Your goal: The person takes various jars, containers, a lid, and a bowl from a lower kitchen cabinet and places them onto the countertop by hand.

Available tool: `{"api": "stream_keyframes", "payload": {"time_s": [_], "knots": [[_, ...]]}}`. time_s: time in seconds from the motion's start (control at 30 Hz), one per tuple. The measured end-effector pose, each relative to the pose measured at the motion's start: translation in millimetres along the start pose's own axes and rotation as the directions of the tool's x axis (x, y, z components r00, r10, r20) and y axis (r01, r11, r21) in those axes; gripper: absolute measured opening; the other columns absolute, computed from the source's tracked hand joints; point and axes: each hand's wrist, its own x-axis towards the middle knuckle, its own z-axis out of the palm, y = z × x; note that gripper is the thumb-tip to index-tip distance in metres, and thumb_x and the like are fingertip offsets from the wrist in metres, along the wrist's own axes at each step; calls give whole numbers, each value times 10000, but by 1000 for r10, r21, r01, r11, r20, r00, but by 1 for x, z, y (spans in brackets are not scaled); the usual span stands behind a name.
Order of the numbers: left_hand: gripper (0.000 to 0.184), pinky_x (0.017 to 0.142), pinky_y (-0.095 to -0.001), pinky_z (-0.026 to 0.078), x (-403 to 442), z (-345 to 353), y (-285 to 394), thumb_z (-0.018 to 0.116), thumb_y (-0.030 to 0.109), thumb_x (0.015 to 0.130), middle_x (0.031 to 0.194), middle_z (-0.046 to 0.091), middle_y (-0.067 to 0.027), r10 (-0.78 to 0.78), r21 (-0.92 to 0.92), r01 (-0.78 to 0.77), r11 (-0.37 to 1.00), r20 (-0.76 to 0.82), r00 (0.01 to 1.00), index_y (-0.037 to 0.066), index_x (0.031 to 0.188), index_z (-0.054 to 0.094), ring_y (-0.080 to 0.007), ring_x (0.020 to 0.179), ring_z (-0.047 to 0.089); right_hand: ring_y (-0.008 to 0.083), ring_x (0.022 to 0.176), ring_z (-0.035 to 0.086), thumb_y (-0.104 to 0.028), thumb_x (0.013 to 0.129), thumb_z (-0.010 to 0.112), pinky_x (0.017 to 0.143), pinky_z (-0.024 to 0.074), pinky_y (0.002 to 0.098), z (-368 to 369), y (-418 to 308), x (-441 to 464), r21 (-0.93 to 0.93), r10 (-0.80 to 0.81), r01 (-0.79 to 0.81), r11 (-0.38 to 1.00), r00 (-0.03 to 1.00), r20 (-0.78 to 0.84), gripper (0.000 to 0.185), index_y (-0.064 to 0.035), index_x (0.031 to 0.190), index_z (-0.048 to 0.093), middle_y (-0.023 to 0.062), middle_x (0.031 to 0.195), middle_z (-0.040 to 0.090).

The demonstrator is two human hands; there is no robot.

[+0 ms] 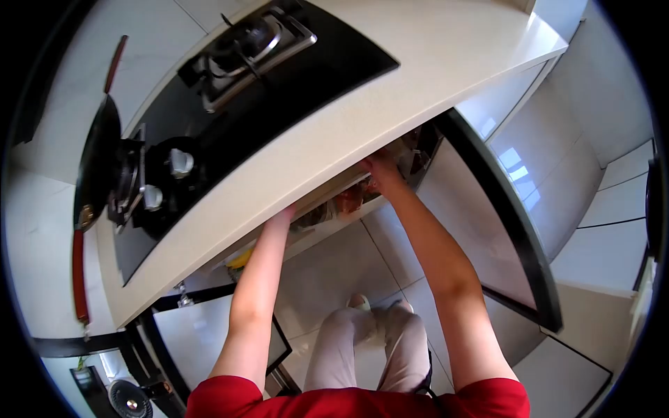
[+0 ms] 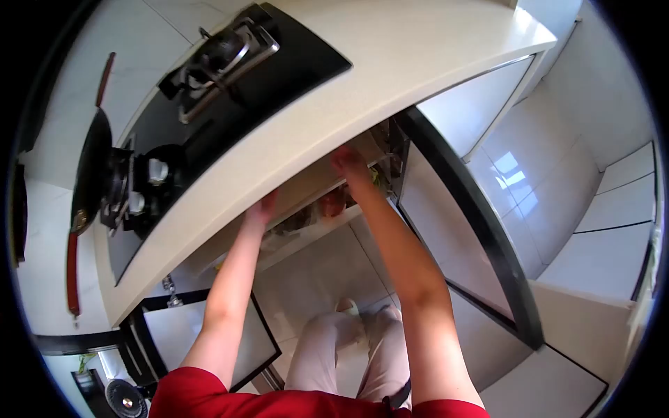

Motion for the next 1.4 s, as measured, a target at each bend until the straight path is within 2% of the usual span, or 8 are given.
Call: {"api": "stream_keyframes", "payload": {"time_s": [0.17, 0.4, 0.5, 0.7, 0.8, 1.0, 1.2, 1.4], "knots": [[356, 988, -359, 374, 84, 32, -7, 448, 270, 934, 1253, 486, -59, 224, 39, -228, 973, 78, 971, 80, 1235, 452, -208, 1150, 458, 164, 1081, 490, -36, 844, 524, 964, 379, 301, 39, -12, 44, 164, 103, -90, 982, 992, -73, 370, -52, 1211, 478, 60, 1152, 526], [373, 987, -359, 349, 177, 77, -24, 403, 286, 947, 1281, 449, -58, 425, -76, -456, 887, 520, 741, 97, 1268, 427, -215, 1165, 425, 266, 1296, 311, -18, 817, 518, 1057, 249, 330, 49, 20, 112, -543, -258, 351, 763, 935, 242, 684, -39, 1411, 181, 171, 1397, 330], [397, 978, -364, 347, 147, 102, -35, 397, 314, 943, 1269, 449, -59, 293, 121, -370, 921, 411, 863, 97, 1275, 424, -218, 1148, 428, 270, 1267, 346, -4, 790, 540, 1039, 274, 329, 54, 25, 125, -600, -292, 448, 663, 893, 344, 676, -32, 1388, 228, 187, 1366, 365], [456, 976, -362, 345, 126, 62, -30, 474, 299, 889, 1257, 458, -66, 172, 324, -271, 907, 303, 937, 88, 1286, 401, -213, 1138, 436, 254, 1147, 460, 16, 750, 547, 932, 400, 341, 66, 48, 95, -97, -227, 276, 956, 911, 345, 536, -45, 1262, 400, 146, 1199, 490], [500, 981, -362, 339, 88, 34, -25, 523, 274, 854, 1258, 457, -71, 54, 435, -170, 884, 265, 963, 80, 1294, 387, -210, 1143, 433, 374, 981, 482, -168, 662, 658, 856, 410, 442, 62, 67, 69, -837, -497, 419, 353, 842, 211, 466, -68, 1105, 550, 174, 1077, 537], [610, 992, -360, 328, 30, 0, -10, 623, 224, 783, 1260, 455, -81, -208, 687, -47, 725, 284, 936, 64, 1309, 359, -204, 1155, 427, 359, 952, 495, -321, 678, 667, 880, 390, 432, 38, 69, 33, -899, -439, 410, 156, 844, 309, 426, -58, 1008, 606, 178, 1097, 530], [737, 1003, -359, 318, -15, 9, 0, 722, 174, 713, 1262, 453, -92, -455, 904, -106, 415, 307, 836, 48, 1325, 331, -198, 1166, 422, 279, 1059, 510, -329, 622, 788, 901, 415, 385, 24, 8, -46, -626, 53, 134, 768, 961, 272, 808, 16, 1240, 399, 171, 1102, 535], [1019, 1074, -349, 227, -150, 29, 2, 827, 218, 600, 1412, 299, -136, -542, 879, -77, 470, 357, 761, 32, 1394, 217, -244, 1317, 260, 221, 1222, 394, -216, 639, 785, 1016, 324, 350, 10, -60, -191, -668, 278, -107, 736, 948, 155, 907, 4, 1355, 273, 137, 1318, 407]]}}
